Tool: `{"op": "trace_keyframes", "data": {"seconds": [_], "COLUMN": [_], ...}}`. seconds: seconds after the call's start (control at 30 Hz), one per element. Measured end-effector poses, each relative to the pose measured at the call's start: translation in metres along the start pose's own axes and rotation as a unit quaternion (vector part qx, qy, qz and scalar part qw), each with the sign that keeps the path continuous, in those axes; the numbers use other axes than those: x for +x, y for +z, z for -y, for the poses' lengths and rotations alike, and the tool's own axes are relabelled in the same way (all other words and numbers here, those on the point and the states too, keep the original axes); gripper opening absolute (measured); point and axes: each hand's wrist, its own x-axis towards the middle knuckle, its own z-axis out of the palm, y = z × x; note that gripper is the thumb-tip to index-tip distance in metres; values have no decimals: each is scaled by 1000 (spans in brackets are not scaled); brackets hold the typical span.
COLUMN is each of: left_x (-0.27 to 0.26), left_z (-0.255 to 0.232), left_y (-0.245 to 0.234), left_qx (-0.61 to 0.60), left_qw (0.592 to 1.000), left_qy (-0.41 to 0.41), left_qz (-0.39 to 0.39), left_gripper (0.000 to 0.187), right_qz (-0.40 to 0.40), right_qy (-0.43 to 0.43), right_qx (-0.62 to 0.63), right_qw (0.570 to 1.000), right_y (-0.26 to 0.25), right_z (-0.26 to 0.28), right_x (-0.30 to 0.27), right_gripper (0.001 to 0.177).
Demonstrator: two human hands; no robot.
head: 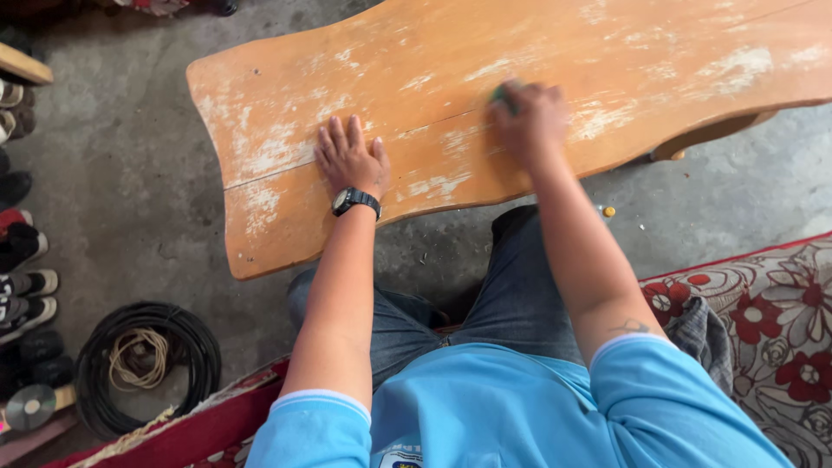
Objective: The person sands the surface of a wooden table using a green sanding block. They hold the table with one hand and move the sanding block back and forth across the surface repeatedly.
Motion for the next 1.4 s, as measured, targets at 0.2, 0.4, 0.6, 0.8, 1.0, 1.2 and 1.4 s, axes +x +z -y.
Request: {"op": "trace_keyframes", "data": {"seconds": [0.2, 0.4, 0.6, 0.8, 1.0, 1.2, 1.4], "left_x": [0, -1, 3, 1, 3, 3, 3], "left_z": [0, 2, -3, -5, 0, -3, 1], "left_y": [2, 2, -4, -8, 1, -3, -1], "left_qx": [-11, -30, -33, -50, -43, -46, -57], "left_qw": [1000, 999, 999, 998, 999, 998, 998], "left_qy": [-17, -11, -17, -35, -10, -31, -20], "left_qz": [-8, -9, -5, 2, -14, 10, -1], "left_gripper": [71, 71, 70, 70, 71, 73, 70], "right_qz": [159, 137, 139, 235, 41, 193, 157], "right_qy": [-256, -123, -83, -292, -57, -254, -200], "right_qx": [56, -90, -141, 90, -53, 0, -3], "right_qw": [952, 979, 977, 923, 996, 948, 967], "right_y": [32, 56, 57, 68, 51, 69, 86], "right_z": [67, -3, 30, 49, 5, 65, 24], "right_x": [-39, 69, 64, 46, 77, 23, 68], "right_gripper": [55, 37, 60, 61, 48, 54, 40]}}
